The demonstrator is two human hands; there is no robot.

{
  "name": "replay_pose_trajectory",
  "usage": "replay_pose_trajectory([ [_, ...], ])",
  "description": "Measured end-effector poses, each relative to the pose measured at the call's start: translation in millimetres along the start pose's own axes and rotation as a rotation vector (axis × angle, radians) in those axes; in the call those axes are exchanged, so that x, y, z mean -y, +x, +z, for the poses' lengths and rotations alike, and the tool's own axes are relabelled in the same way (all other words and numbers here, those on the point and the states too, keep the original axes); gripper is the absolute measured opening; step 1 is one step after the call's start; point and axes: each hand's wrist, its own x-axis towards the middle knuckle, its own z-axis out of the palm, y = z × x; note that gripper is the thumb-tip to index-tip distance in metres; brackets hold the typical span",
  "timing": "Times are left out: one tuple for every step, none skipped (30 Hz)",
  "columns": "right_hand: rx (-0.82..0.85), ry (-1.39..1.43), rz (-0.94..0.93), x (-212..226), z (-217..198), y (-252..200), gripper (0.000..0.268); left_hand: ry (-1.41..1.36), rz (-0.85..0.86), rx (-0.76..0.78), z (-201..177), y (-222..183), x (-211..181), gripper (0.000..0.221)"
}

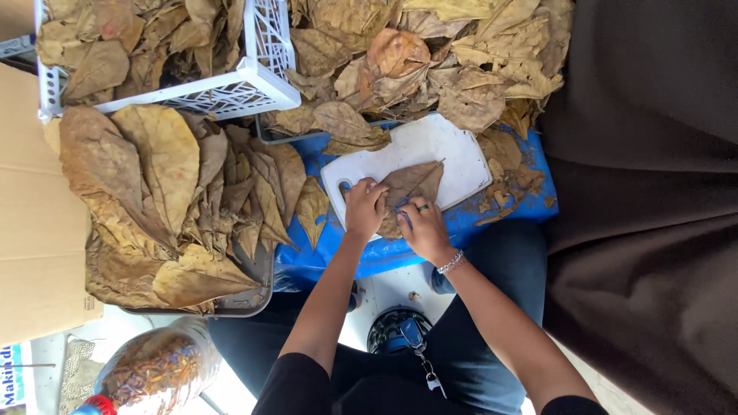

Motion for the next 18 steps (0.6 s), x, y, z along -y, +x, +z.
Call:
replay_pose_trajectory([
  [0.003, -0.001, 0.003, -4.2, 2.9, 1.1, 0.02, -0.003, -0.001, 0.004, 1.7, -1.4, -0.1, 0.012],
  [0.041, -0.074, -0.055, -8.4, 6.2, 3.0, 0.02, 0.028, 0.006, 0.013, 3.2, -1.6, 0.5, 0.01],
  [0.079, -0.147, -0.114, -12.9, 9.5, 5.0, 0.02, 0.058, 0.013, 0.022, 4.8, -1.6, 1.1, 0.013],
  [0.08, -0.147, -0.108, -15.5, 9.7, 8.1, 0.02, 0.056, 0.015, 0.027, 8.1, -1.7, 3.3, 0.013],
  [0.091, -0.172, -0.125, -18.0, 10.1, 11.1, 0.022, 0.08, 0.023, 0.037, 11.3, -2.0, 5.6, 0.016],
  [0.105, -0.195, -0.145, -19.6, 10.9, 13.6, 0.024, 0.105, 0.027, 0.047, 13.8, -4.0, 8.3, 0.02],
  [0.109, -0.194, -0.142, -19.1, 9.1, 13.8, 0.024, 0.103, 0.025, 0.051, 16.7, -7.2, 10.3, 0.02],
  [0.115, -0.228, -0.145, -20.0, 7.2, 16.9, 0.022, 0.12, 0.044, 0.048, 19.6, -7.4, 12.7, 0.023],
  [0.122, -0.262, -0.149, -20.9, 5.0, 19.9, 0.021, 0.136, 0.063, 0.045, 22.6, -7.6, 14.8, 0.025],
  [0.124, -0.259, -0.146, -30.0, 6.8, 24.4, 0.021, 0.136, 0.062, 0.05, 31.0, -8.0, 20.1, 0.025],
  [0.124, -0.293, -0.121, -39.0, 8.4, 28.4, 0.018, 0.157, 0.056, 0.02, 39.4, -8.8, 25.2, 0.032],
  [0.123, -0.33, -0.093, -48.5, 8.5, 31.2, 0.015, 0.175, 0.053, -0.009, 48.7, -9.5, 28.8, 0.038],
  [0.125, -0.33, -0.085, -57.0, 9.2, 31.5, 0.015, 0.172, 0.056, -0.002, 47.0, -11.8, 24.9, 0.038],
  [0.056, -0.375, -0.014, -66.8, 10.4, 37.3, 0.018, 0.179, 0.049, 0.003, 45.0, -9.5, 22.9, 0.042],
  [-0.013, -0.419, 0.057, -75.8, 11.4, 43.1, 0.021, 0.186, 0.043, 0.008, 42.3, -7.4, 20.9, 0.046],
  [-0.016, -0.419, 0.051, -71.1, 6.5, 46.6, 0.021, 0.188, 0.041, 0.002, 39.6, -5.4, 19.4, 0.046],
  [-0.027, -0.404, 0.073, -66.4, 1.9, 50.0, 0.022, 0.196, 0.039, 0.005, 37.0, -3.3, 18.1, 0.051],
  [-0.034, -0.39, 0.097, -61.7, -2.8, 50.4, 0.024, 0.202, 0.036, 0.011, 35.5, -4.3, 15.8, 0.055],
])
